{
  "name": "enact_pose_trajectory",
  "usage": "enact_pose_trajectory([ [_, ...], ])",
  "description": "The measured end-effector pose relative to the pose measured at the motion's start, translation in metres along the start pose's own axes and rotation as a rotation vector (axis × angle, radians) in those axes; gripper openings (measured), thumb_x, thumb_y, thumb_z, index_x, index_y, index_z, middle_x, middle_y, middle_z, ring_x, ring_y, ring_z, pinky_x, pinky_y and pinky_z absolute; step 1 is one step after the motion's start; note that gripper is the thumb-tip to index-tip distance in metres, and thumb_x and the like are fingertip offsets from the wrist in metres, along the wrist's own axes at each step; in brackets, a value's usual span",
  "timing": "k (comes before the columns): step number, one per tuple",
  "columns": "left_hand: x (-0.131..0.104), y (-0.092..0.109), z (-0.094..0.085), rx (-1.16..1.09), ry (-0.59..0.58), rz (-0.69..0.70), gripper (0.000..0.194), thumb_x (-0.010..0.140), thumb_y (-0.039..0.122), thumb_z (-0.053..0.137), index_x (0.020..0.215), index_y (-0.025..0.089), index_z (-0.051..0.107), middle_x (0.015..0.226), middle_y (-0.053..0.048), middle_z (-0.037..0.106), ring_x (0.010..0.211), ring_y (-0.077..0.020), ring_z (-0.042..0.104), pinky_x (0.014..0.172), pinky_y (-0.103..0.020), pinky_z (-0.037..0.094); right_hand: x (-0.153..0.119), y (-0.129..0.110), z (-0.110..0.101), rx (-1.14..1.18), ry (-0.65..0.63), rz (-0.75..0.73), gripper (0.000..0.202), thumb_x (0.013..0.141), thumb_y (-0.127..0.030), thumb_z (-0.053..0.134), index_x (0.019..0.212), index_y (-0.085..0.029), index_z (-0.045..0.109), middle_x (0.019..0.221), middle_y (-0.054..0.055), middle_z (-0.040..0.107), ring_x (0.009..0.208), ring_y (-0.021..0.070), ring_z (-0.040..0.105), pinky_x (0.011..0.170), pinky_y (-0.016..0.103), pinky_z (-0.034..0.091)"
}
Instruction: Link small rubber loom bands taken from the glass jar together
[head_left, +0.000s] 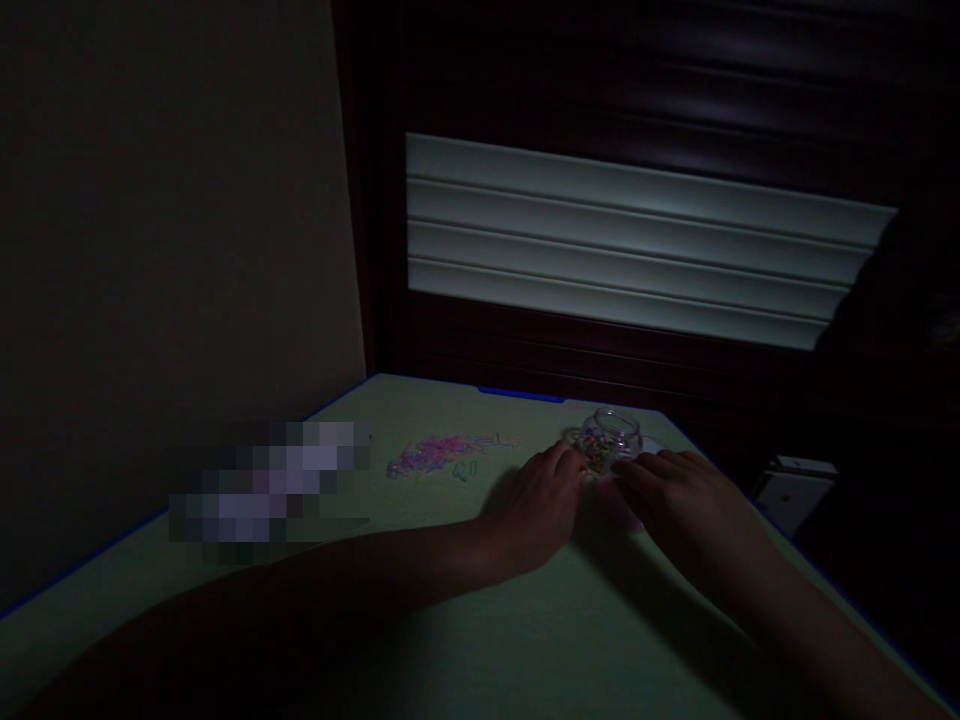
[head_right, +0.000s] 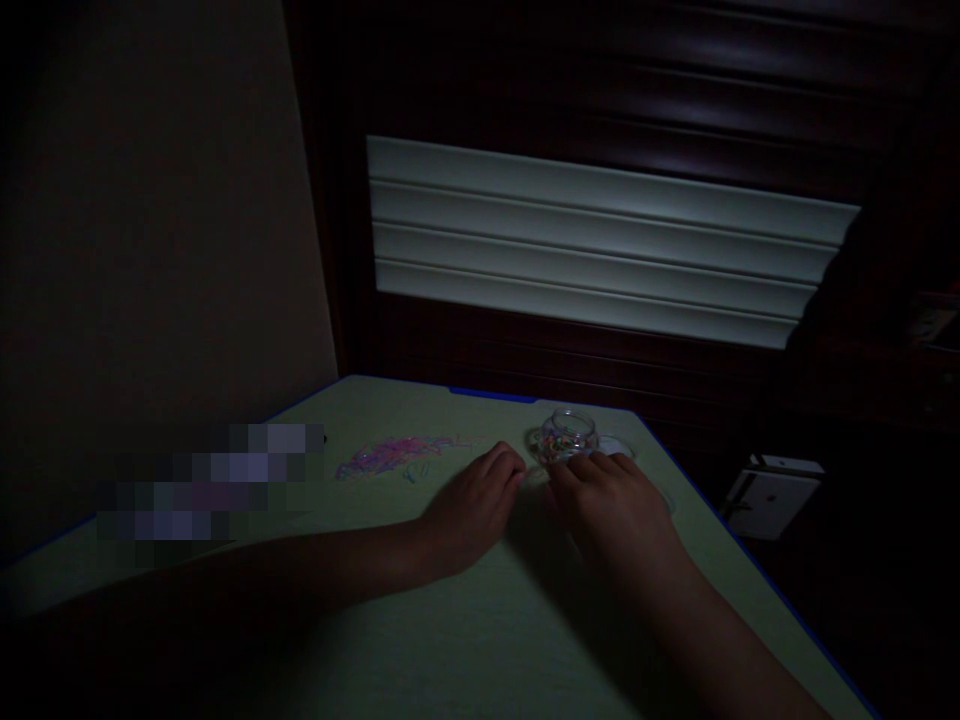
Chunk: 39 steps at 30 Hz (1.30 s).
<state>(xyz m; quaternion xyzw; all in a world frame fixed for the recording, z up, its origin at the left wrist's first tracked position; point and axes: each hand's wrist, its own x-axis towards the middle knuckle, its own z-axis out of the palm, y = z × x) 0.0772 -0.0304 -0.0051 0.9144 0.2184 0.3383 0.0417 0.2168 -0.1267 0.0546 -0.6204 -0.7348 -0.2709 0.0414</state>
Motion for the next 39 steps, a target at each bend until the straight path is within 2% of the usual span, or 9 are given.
enact_pose_trajectory([
  [10,-0.0010,0.0000,0.0012,0.033,-0.017,0.025,0.016,0.087,0.011,0.028,0.092,0.017,0.042,0.095,-0.004,0.047,0.085,-0.0148,0.045,0.080,-0.030,0.041,0.0005,0.0000,0.0013,0.036,0.008,-0.018,0.014,0.083,-0.020,0.047,0.089,-0.020,0.060,0.083,0.004,0.063,0.074,0.0177,0.055,0.068,0.029,0.034],
  [17,-0.0008,0.0020,-0.0015,0.083,-0.055,0.055,0.016,0.085,0.010,0.030,0.090,0.016,0.045,0.094,-0.005,0.047,0.083,-0.0161,0.045,0.078,-0.031,0.041,-0.0002,-0.0011,-0.0003,0.040,-0.041,-0.056,0.010,0.080,-0.015,0.051,0.081,-0.019,0.060,0.078,0.003,0.061,0.069,0.0151,0.052,0.066,0.028,0.033],
  [28,-0.0002,0.0025,-0.0024,0.119,-0.051,0.095,0.016,0.086,0.011,0.032,0.090,0.015,0.046,0.093,-0.005,0.048,0.084,-0.0167,0.045,0.079,-0.032,0.040,0.0016,-0.0039,-0.0050,0.047,-0.070,-0.021,0.008,0.079,-0.015,0.052,0.077,-0.018,0.060,0.077,0.002,0.061,0.066,0.0142,0.050,0.065,0.027,0.032],
  [35,0.0003,0.0038,-0.0045,0.100,-0.046,0.079,0.017,0.086,0.011,0.030,0.089,0.015,0.046,0.093,-0.005,0.049,0.083,-0.0162,0.046,0.077,-0.031,0.041,0.0017,-0.0025,-0.0012,0.005,-0.039,-0.006,0.011,0.081,-0.017,0.049,0.081,-0.018,0.060,0.080,0.003,0.062,0.070,0.0167,0.053,0.067,0.029,0.032],
  [39,0.0001,0.0048,-0.0066,0.101,-0.050,0.075,0.018,0.087,0.012,0.029,0.090,0.015,0.046,0.092,-0.005,0.049,0.083,-0.0160,0.046,0.078,-0.031,0.041,0.0001,0.0014,-0.0014,-0.062,-0.007,0.050,0.013,0.079,-0.012,0.048,0.083,-0.018,0.059,0.080,0.004,0.062,0.072,0.0181,0.053,0.068,0.030,0.031],
])
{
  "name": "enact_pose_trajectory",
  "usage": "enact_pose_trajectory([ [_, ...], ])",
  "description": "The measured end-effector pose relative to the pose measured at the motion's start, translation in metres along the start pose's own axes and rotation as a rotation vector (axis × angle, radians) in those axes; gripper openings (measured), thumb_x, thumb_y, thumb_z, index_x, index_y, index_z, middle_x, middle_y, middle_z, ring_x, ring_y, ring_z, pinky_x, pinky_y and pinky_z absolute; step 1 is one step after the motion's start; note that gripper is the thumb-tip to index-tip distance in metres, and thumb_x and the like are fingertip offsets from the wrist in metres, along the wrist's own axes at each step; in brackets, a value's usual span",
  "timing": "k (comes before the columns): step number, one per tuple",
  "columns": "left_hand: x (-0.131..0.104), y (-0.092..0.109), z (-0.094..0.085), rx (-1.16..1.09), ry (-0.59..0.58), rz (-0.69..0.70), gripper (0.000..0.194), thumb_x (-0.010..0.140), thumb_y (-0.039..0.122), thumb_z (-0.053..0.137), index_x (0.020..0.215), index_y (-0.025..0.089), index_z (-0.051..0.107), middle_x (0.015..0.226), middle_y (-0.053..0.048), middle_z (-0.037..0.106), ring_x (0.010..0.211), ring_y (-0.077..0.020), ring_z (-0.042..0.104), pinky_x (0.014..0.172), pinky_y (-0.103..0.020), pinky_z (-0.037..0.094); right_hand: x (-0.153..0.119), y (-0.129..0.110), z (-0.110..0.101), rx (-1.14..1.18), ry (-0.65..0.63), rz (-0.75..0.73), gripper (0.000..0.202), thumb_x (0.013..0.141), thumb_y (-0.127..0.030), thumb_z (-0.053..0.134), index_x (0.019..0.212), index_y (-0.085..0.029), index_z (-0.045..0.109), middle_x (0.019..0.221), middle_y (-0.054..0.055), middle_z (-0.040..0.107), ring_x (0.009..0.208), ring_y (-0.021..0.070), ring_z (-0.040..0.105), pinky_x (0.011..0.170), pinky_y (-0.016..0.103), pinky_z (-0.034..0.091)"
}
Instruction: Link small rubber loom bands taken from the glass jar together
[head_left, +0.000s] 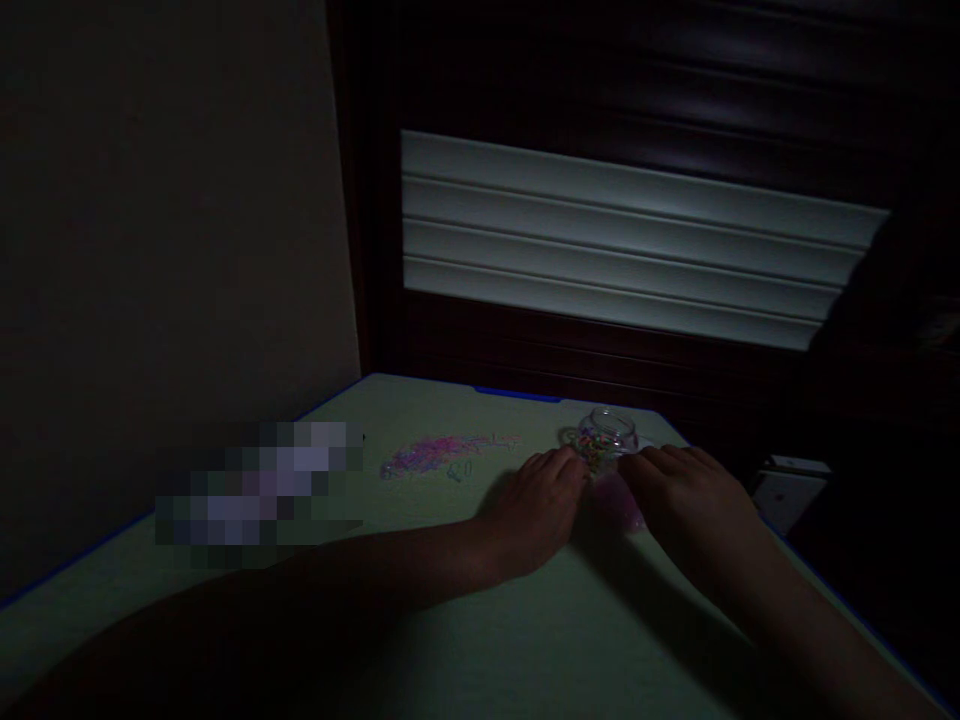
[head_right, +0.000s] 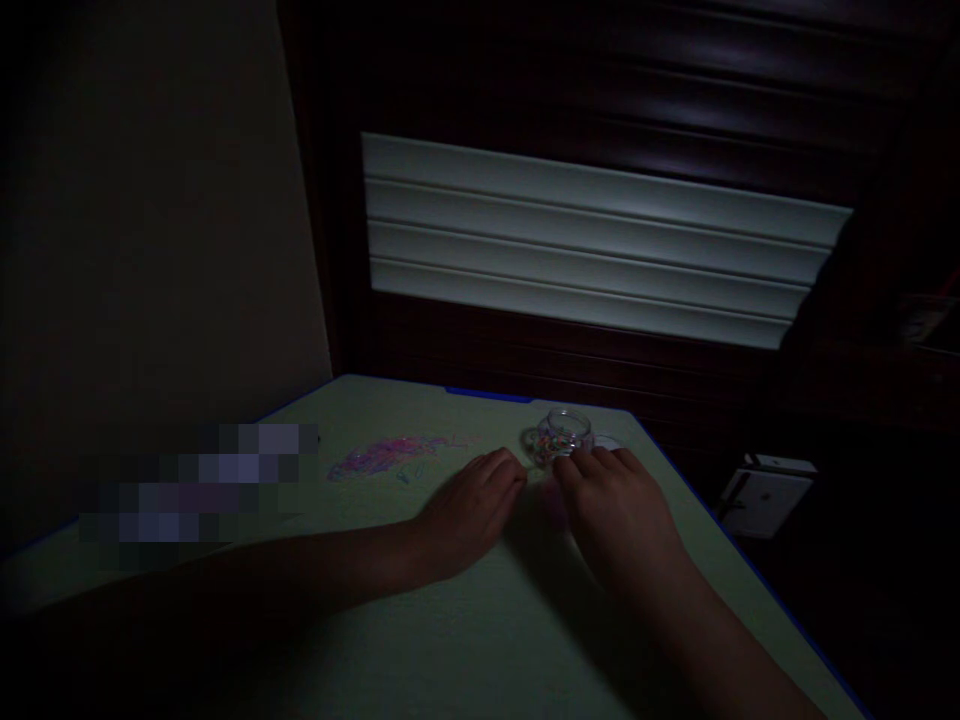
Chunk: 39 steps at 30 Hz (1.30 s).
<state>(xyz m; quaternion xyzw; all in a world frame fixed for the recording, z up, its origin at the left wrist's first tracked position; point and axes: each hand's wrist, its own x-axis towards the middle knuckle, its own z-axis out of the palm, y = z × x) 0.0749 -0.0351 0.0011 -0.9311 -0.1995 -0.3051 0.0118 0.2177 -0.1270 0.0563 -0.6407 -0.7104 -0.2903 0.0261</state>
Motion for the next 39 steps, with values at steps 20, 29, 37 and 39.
enact_pose_trajectory([
  [20,0.0004,-0.0008,0.0003,-0.004,0.003,0.005,0.018,0.089,0.016,0.029,0.091,0.015,0.047,0.091,-0.004,0.049,0.082,-0.0162,0.046,0.077,-0.032,0.041,-0.0029,0.0083,0.0030,-0.083,-0.074,0.161,0.020,0.076,-0.007,0.044,0.082,-0.018,0.060,0.080,0.005,0.062,0.073,0.0185,0.055,0.065,0.030,0.032],
  [29,-0.0002,-0.0005,0.0015,-0.017,0.004,0.018,0.019,0.088,0.015,0.029,0.091,0.015,0.048,0.091,-0.005,0.050,0.083,-0.0166,0.046,0.078,-0.033,0.041,-0.0034,0.0076,0.0018,-0.070,-0.083,0.161,0.020,0.076,-0.009,0.045,0.085,-0.018,0.061,0.080,0.005,0.062,0.075,0.0194,0.056,0.066,0.030,0.033],
  [37,-0.0002,-0.0008,0.0003,-0.025,0.005,0.016,0.019,0.087,0.013,0.030,0.090,0.015,0.048,0.091,-0.004,0.050,0.082,-0.0167,0.047,0.077,-0.032,0.042,-0.0029,0.0075,0.0032,-0.017,-0.012,0.100,0.015,0.078,-0.010,0.046,0.081,-0.018,0.059,0.078,0.004,0.061,0.068,0.0158,0.053,0.062,0.027,0.033],
  [39,-0.0002,-0.0007,-0.0002,-0.026,0.001,0.016,0.018,0.086,0.012,0.030,0.090,0.015,0.048,0.090,-0.004,0.050,0.082,-0.0165,0.047,0.077,-0.032,0.042,-0.0029,0.0061,0.0031,0.028,0.007,0.061,0.014,0.078,-0.012,0.047,0.082,-0.019,0.059,0.079,0.004,0.061,0.069,0.0154,0.053,0.063,0.027,0.034],
])
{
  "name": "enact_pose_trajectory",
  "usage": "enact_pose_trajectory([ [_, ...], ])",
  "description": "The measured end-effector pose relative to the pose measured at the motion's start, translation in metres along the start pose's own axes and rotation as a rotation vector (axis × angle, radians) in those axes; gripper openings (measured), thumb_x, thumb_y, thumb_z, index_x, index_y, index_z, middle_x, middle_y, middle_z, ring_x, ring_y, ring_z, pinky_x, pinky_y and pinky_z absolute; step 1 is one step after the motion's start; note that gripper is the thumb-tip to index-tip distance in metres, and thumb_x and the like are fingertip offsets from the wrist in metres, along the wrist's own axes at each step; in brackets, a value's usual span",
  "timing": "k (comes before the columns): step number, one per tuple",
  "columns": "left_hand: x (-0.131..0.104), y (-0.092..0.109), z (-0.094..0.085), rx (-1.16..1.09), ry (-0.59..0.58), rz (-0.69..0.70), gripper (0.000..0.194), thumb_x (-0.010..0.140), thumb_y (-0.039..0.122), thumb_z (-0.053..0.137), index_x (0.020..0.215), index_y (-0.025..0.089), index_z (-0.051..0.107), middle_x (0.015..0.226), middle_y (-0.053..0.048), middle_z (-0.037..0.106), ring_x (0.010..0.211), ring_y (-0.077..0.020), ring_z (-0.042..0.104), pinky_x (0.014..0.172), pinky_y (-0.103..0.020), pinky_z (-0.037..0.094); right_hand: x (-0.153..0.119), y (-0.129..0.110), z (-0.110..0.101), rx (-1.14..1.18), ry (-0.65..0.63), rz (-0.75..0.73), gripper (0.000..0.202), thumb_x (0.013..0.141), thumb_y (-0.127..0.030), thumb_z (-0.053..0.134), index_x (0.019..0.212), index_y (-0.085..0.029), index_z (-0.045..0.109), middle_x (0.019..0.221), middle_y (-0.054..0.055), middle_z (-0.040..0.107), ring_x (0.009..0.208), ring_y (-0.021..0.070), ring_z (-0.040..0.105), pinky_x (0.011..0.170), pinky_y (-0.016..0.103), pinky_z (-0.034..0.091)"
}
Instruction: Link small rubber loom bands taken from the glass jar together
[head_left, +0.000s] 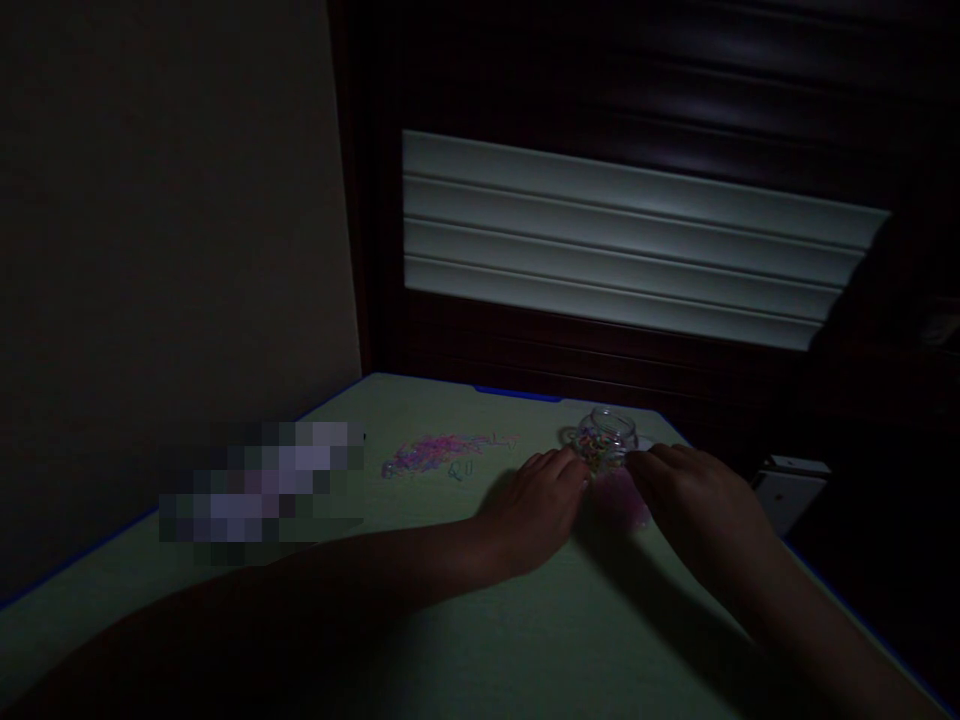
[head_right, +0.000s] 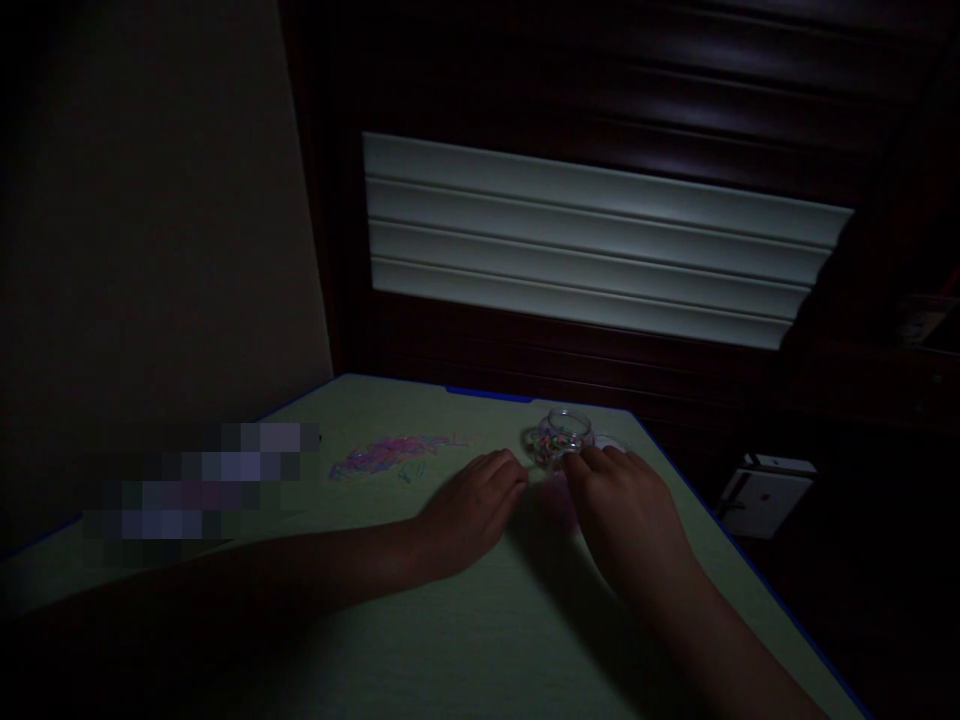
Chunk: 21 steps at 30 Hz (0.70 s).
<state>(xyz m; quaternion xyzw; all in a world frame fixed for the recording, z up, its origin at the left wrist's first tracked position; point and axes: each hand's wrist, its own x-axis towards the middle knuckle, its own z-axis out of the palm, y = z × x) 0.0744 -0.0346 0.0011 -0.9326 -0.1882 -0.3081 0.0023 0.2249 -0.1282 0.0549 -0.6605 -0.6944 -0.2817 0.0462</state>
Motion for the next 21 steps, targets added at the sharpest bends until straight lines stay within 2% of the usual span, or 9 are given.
enact_pose_trajectory([
  [7,-0.001,-0.001,-0.001,-0.009,0.010,-0.024,0.018,0.085,0.011,0.031,0.088,0.015,0.049,0.090,-0.005,0.050,0.083,-0.0154,0.047,0.077,-0.031,0.041,0.000,-0.007,-0.005,0.091,0.003,-0.093,0.014,0.081,-0.015,0.047,0.084,-0.018,0.060,0.081,0.005,0.062,0.073,0.0157,0.054,0.066,0.026,0.035],
  [17,0.002,-0.024,0.000,-0.061,0.050,-0.084,0.018,0.087,0.015,0.032,0.086,0.016,0.049,0.087,-0.004,0.051,0.082,-0.0144,0.048,0.075,-0.028,0.040,0.002,-0.009,-0.009,0.084,-0.016,-0.091,0.015,0.080,-0.015,0.047,0.085,-0.017,0.061,0.082,0.005,0.063,0.072,0.0159,0.055,0.066,0.027,0.036],
  [21,0.006,-0.033,-0.008,-0.051,0.034,-0.070,0.016,0.086,0.015,0.033,0.086,0.016,0.049,0.085,-0.003,0.052,0.081,-0.0137,0.048,0.073,-0.027,0.040,0.002,-0.008,-0.007,0.067,-0.003,-0.095,0.014,0.080,-0.015,0.048,0.084,-0.018,0.061,0.082,0.005,0.064,0.072,0.0168,0.056,0.065,0.028,0.037],
])
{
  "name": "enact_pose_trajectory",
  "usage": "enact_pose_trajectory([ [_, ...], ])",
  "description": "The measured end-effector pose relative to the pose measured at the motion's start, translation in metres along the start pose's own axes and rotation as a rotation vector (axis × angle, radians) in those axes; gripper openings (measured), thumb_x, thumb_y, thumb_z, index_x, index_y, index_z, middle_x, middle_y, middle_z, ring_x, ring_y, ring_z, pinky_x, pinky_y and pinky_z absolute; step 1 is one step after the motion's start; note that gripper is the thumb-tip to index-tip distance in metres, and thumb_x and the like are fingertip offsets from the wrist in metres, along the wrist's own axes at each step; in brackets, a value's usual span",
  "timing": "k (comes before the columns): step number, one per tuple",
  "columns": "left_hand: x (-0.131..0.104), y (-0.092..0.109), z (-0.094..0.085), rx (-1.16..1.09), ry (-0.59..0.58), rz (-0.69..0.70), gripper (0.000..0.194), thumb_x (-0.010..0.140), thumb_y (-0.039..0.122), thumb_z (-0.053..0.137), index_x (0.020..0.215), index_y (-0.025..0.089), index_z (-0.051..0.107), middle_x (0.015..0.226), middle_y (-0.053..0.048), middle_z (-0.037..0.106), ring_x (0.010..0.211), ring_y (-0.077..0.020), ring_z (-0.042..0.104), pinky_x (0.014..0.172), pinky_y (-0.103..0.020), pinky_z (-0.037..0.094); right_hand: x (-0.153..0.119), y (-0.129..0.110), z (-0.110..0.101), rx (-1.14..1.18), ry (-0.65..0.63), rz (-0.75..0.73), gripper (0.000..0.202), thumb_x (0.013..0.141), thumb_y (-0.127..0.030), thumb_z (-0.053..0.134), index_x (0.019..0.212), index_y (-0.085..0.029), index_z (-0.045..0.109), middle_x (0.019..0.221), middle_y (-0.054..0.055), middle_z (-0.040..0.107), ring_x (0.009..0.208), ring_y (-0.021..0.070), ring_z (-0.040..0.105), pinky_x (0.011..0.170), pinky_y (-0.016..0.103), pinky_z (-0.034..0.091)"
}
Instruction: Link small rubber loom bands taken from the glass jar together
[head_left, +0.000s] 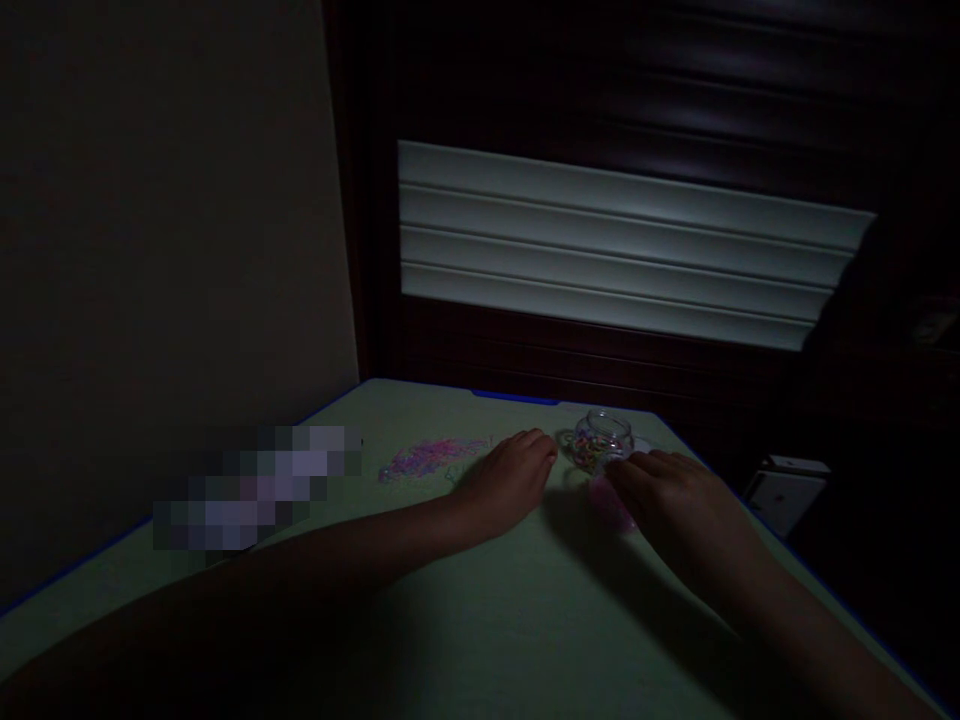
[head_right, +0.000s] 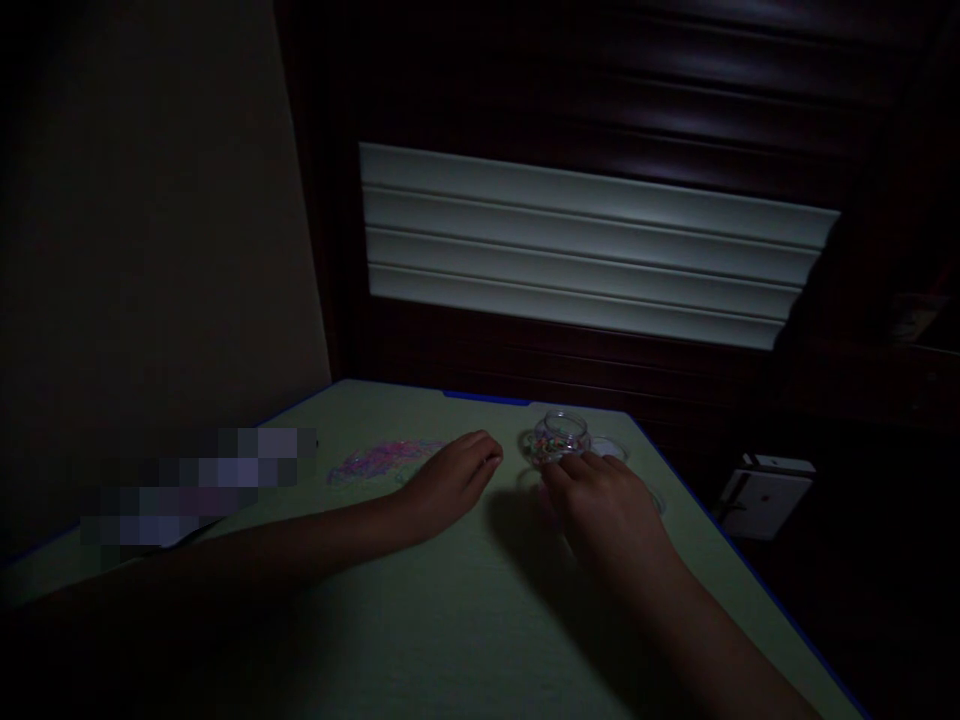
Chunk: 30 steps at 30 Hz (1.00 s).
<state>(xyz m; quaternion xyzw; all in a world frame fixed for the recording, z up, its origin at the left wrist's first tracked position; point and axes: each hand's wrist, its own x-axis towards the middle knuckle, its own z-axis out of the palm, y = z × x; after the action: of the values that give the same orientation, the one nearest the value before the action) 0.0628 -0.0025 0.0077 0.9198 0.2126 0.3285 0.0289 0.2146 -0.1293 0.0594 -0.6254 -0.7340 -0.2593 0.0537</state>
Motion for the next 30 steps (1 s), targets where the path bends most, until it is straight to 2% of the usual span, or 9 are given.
enact_pose_trajectory([
  [6,-0.006,-0.029,-0.033,0.044,-0.124,-0.024,0.019,0.086,0.016,0.033,0.084,0.016,0.052,0.083,-0.003,0.053,0.077,-0.0133,0.050,0.071,-0.026,0.041,-0.001,0.002,0.003,0.026,0.024,0.006,0.017,0.081,-0.018,0.046,0.086,-0.017,0.062,0.083,0.006,0.064,0.075,0.0186,0.057,0.066,0.029,0.039],
  [8,-0.012,-0.040,-0.042,0.063,-0.118,-0.062,0.020,0.086,0.017,0.033,0.084,0.015,0.053,0.084,-0.003,0.054,0.079,-0.0140,0.051,0.072,-0.027,0.040,-0.002,0.002,0.002,0.030,0.034,0.008,0.018,0.079,-0.016,0.046,0.087,-0.017,0.062,0.084,0.006,0.064,0.075,0.0189,0.057,0.066,0.029,0.039],
  [11,-0.024,-0.054,-0.049,0.067,-0.159,-0.122,0.021,0.085,0.019,0.034,0.083,0.015,0.055,0.083,-0.004,0.055,0.078,-0.0145,0.052,0.071,-0.026,0.041,-0.003,0.002,0.003,0.033,0.038,0.015,0.020,0.080,-0.015,0.045,0.088,-0.017,0.063,0.085,0.006,0.064,0.076,0.0186,0.058,0.066,0.029,0.039],
  [15,-0.040,-0.067,-0.051,0.090,-0.145,-0.164,0.023,0.086,0.020,0.034,0.083,0.015,0.056,0.083,-0.004,0.055,0.078,-0.0145,0.052,0.071,-0.026,0.040,-0.002,0.002,0.006,0.025,0.037,0.003,0.020,0.082,-0.020,0.044,0.088,-0.017,0.063,0.083,0.006,0.064,0.075,0.0187,0.058,0.066,0.029,0.040],
  [19,-0.048,-0.068,-0.052,0.161,-0.155,-0.139,0.024,0.087,0.021,0.034,0.085,0.015,0.057,0.084,-0.004,0.055,0.080,-0.0148,0.051,0.074,-0.027,0.040,-0.001,0.001,0.005,0.023,0.025,0.003,0.018,0.081,-0.018,0.046,0.088,-0.018,0.063,0.083,0.006,0.065,0.073,0.0172,0.058,0.063,0.027,0.040],
  [24,-0.049,-0.057,-0.054,0.366,-0.206,-0.032,0.023,0.087,0.016,0.035,0.085,0.015,0.058,0.086,-0.006,0.055,0.083,-0.0163,0.049,0.077,-0.030,0.037,0.000,-0.001,0.003,0.032,0.011,0.003,0.018,0.082,-0.020,0.045,0.083,-0.019,0.063,0.081,0.006,0.064,0.068,0.0155,0.057,0.059,0.026,0.040],
  [27,-0.051,-0.050,-0.061,0.461,-0.242,0.005,0.022,0.084,0.010,0.036,0.084,0.015,0.058,0.088,-0.006,0.056,0.083,-0.0173,0.048,0.076,-0.031,0.035,0.000,-0.002,0.005,0.029,0.019,-0.015,0.019,0.082,-0.020,0.045,0.083,-0.019,0.063,0.079,0.005,0.064,0.067,0.0148,0.057,0.059,0.025,0.040],
  [30,-0.053,-0.046,-0.069,0.477,-0.267,-0.016,0.022,0.083,0.008,0.037,0.085,0.016,0.058,0.088,-0.006,0.056,0.082,-0.0173,0.048,0.075,-0.031,0.034,-0.001,-0.001,0.007,0.036,0.061,-0.032,0.019,0.082,-0.018,0.045,0.081,-0.019,0.063,0.077,0.005,0.064,0.067,0.0143,0.057,0.059,0.025,0.040],
])
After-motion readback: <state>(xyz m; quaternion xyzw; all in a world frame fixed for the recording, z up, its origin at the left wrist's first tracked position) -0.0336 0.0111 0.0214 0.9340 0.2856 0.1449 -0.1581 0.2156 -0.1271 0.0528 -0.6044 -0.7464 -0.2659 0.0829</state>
